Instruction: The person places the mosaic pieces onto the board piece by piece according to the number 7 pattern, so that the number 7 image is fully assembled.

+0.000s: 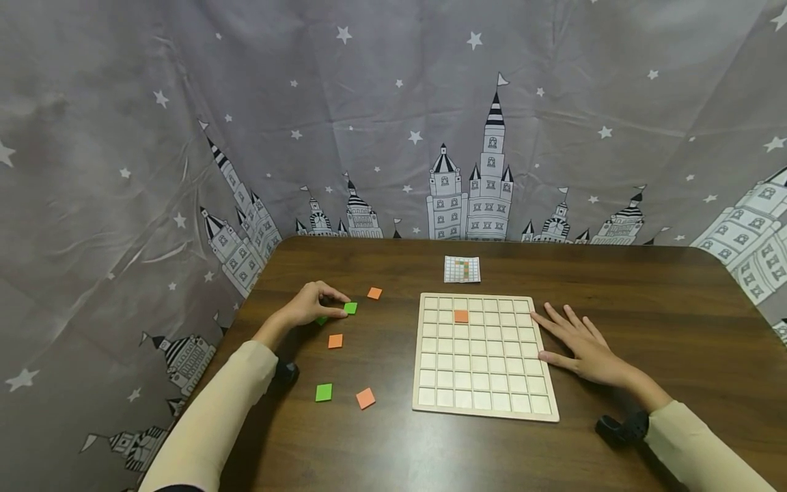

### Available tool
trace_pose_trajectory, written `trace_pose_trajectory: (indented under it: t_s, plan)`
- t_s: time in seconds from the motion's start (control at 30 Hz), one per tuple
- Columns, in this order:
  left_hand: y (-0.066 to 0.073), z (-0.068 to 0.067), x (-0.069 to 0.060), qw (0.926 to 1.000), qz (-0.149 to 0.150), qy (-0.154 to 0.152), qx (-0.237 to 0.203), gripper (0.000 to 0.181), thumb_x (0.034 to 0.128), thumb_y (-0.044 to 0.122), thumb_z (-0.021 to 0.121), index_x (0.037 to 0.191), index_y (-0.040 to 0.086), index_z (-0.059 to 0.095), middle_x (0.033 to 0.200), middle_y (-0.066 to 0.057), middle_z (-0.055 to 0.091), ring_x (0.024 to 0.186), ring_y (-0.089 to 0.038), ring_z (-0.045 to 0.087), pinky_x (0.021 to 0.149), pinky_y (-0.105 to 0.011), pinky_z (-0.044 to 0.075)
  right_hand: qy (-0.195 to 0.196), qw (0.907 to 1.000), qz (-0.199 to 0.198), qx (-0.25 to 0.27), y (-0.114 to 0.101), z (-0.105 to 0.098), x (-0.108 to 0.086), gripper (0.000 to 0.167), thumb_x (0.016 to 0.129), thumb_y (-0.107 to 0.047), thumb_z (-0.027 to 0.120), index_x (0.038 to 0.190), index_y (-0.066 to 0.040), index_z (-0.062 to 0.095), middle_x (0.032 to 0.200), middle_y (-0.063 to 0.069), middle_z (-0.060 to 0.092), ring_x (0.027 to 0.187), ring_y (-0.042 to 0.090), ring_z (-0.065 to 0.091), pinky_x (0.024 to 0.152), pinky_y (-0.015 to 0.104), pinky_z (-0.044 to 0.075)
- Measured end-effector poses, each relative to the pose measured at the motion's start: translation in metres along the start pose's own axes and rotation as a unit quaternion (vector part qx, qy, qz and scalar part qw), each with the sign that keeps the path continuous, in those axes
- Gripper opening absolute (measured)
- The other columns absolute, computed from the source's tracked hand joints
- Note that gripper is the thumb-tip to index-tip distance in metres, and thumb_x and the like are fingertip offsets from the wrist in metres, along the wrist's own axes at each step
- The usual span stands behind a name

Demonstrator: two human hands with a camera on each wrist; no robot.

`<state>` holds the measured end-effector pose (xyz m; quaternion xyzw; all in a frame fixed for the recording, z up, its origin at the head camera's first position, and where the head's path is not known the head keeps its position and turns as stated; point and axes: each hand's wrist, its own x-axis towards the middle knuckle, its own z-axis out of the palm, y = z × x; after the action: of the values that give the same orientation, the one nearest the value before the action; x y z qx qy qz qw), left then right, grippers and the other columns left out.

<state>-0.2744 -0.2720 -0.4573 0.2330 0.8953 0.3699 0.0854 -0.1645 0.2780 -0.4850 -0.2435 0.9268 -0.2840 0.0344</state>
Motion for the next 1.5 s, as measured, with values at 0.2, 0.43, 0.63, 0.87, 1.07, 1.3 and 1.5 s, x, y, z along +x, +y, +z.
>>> trace_pose_trajectory:
  t_s: [0.2,0.43,0.63,0.87,1.07,1.3,1.5]
  plan:
    - [0.001,0.002,0.000,0.9999,-0.008,0.005,0.004,0.025,0.0826,0.010,0.082,0.106,0.002,0.077,0.106,-0.010,0.073,0.097,-0.027,0.054,0.084,-0.041,0.042,0.000,1.0000,0.000,0.001,0.000,0.001,0.000,0.073,0.096,-0.036,0.066,0.158,-0.022,0.030,0.161,0.024,0.018,0.144,0.054,0.005,0.107,0.071,0.001]
    - [0.013,0.001,0.004,0.9997,0.013,0.008,0.019,0.024,0.0831,0.013,0.082,0.105,0.004,0.078,0.100,-0.007,0.074,0.092,-0.030,0.051,0.082,-0.044,0.037,-0.002,1.0000,0.003,0.003,0.001,0.001,0.000,0.072,0.097,-0.036,0.065,0.158,-0.023,0.030,0.161,0.025,0.017,0.144,0.054,0.004,0.108,0.071,0.000]
    - [0.025,0.003,0.009,0.9992,0.017,0.001,0.035,0.024,0.0846,0.014,0.081,0.107,0.005,0.077,0.101,-0.006,0.074,0.095,-0.032,0.050,0.087,-0.045,0.025,-0.002,1.0000,0.006,0.003,0.000,-0.001,0.000,0.072,0.097,-0.037,0.065,0.158,-0.023,0.030,0.161,0.024,0.017,0.145,0.053,0.004,0.108,0.071,0.000]
    - [0.042,0.010,0.015,0.9989,0.036,0.002,0.029,0.025,0.0867,0.014,0.079,0.109,0.003,0.075,0.105,-0.008,0.072,0.099,-0.029,0.049,0.088,-0.045,0.023,-0.005,1.0000,0.006,0.007,-0.002,-0.001,0.000,0.072,0.097,-0.036,0.065,0.158,-0.022,0.030,0.161,0.025,0.017,0.145,0.054,0.003,0.108,0.071,0.000]
    - [0.060,0.020,0.025,0.9987,0.048,0.009,0.017,0.026,0.0862,0.016,0.080,0.109,0.005,0.075,0.102,-0.005,0.074,0.105,-0.030,0.053,0.096,-0.050,0.024,-0.003,1.0000,0.007,0.003,-0.001,-0.001,0.001,0.072,0.097,-0.037,0.065,0.158,-0.021,0.030,0.161,0.025,0.017,0.145,0.053,0.003,0.108,0.070,-0.001]
    - [0.078,0.033,0.035,0.9986,0.039,0.005,0.035,0.027,0.0853,0.019,0.081,0.110,0.007,0.076,0.104,-0.008,0.072,0.102,-0.029,0.048,0.094,-0.051,0.026,0.006,1.0000,0.002,0.006,0.005,0.002,0.001,0.073,0.096,-0.036,0.066,0.158,-0.020,0.032,0.161,0.025,0.018,0.145,0.053,0.004,0.108,0.070,-0.002]
    - [0.095,0.044,0.042,0.9991,0.013,0.002,0.039,0.028,0.0870,0.026,0.080,0.111,0.013,0.076,0.113,-0.004,0.069,0.108,-0.027,0.044,0.095,-0.053,0.027,-0.002,1.0000,0.006,0.001,0.000,-0.001,0.001,0.072,0.097,-0.037,0.064,0.158,-0.021,0.030,0.161,0.025,0.017,0.145,0.054,0.004,0.108,0.071,0.000]
